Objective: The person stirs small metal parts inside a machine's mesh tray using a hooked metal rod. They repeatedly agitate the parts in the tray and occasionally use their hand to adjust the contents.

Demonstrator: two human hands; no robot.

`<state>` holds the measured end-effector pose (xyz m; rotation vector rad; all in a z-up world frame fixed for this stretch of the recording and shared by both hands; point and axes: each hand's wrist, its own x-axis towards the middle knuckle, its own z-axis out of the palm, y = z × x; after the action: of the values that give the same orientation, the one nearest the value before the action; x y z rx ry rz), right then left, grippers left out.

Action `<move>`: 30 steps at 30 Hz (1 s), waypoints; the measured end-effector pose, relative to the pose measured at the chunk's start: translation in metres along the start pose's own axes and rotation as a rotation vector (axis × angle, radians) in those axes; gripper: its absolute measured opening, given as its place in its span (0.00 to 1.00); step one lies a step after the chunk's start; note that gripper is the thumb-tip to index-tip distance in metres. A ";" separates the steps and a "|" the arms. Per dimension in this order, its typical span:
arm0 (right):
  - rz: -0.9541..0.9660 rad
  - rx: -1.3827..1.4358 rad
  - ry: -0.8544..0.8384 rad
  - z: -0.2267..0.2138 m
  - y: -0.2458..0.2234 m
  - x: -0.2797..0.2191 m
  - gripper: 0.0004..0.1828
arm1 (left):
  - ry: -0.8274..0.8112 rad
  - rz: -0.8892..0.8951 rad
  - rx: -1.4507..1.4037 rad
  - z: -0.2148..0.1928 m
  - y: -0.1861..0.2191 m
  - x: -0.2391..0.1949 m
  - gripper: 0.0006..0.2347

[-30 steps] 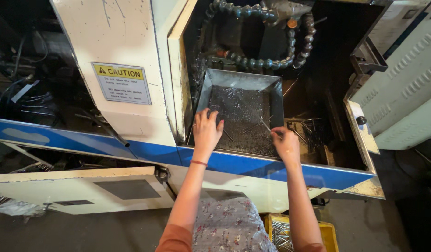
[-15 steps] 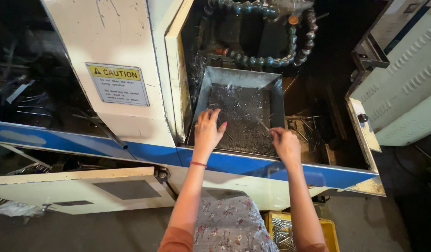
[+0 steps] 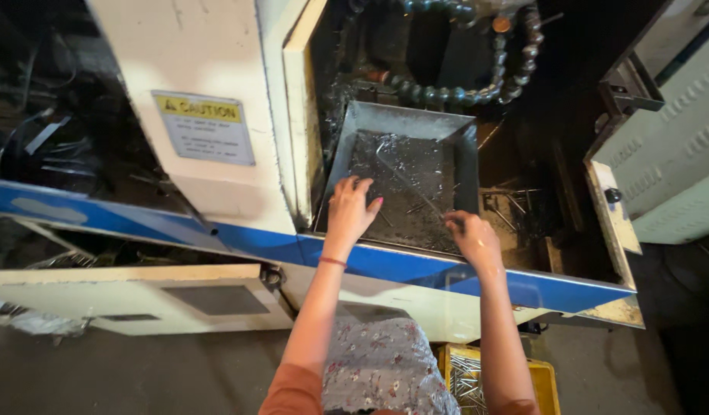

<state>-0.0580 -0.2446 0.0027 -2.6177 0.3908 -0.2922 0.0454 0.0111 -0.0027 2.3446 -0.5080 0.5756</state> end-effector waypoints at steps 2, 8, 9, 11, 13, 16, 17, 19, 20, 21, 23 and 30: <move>-0.025 0.035 -0.013 0.002 0.005 0.006 0.14 | 0.010 0.037 -0.006 0.002 -0.001 0.002 0.18; -0.136 -0.026 0.025 0.006 0.011 0.011 0.21 | 0.221 0.208 -0.097 -0.004 0.011 0.007 0.10; -0.172 -0.060 0.072 0.006 0.011 0.011 0.22 | 0.267 0.253 -0.126 -0.006 0.014 0.008 0.07; -0.227 -0.101 0.122 0.002 0.008 0.015 0.19 | 0.333 0.407 -0.107 -0.013 0.020 0.011 0.07; -0.280 -0.111 0.175 0.005 0.003 0.007 0.15 | 0.370 0.478 -0.078 -0.020 0.025 0.005 0.07; -0.447 0.048 0.332 0.004 -0.006 -0.002 0.13 | 0.380 0.557 0.013 -0.023 0.023 0.004 0.08; -0.425 0.001 0.335 0.007 -0.013 -0.006 0.12 | 0.366 0.593 0.048 -0.024 0.019 0.006 0.08; -0.368 -0.100 0.349 0.002 -0.021 -0.019 0.11 | 0.332 0.633 0.120 -0.027 0.010 0.012 0.08; -0.373 -0.079 0.349 -0.001 -0.026 -0.023 0.11 | 0.310 0.635 0.157 -0.030 0.003 0.015 0.08; -0.378 -0.058 0.348 -0.005 -0.031 -0.027 0.11 | 0.288 0.636 0.195 -0.032 -0.004 0.018 0.09; -0.378 -0.089 0.360 -0.011 -0.045 -0.026 0.10 | 0.284 0.623 0.225 -0.039 -0.017 0.024 0.10; -0.386 -0.185 0.430 -0.008 -0.060 -0.015 0.09 | 0.275 0.665 0.307 -0.049 -0.029 0.014 0.10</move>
<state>-0.0604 -0.1922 0.0362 -2.7896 0.0431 -0.9993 0.0587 0.0624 0.0236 2.2882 -1.1447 1.3396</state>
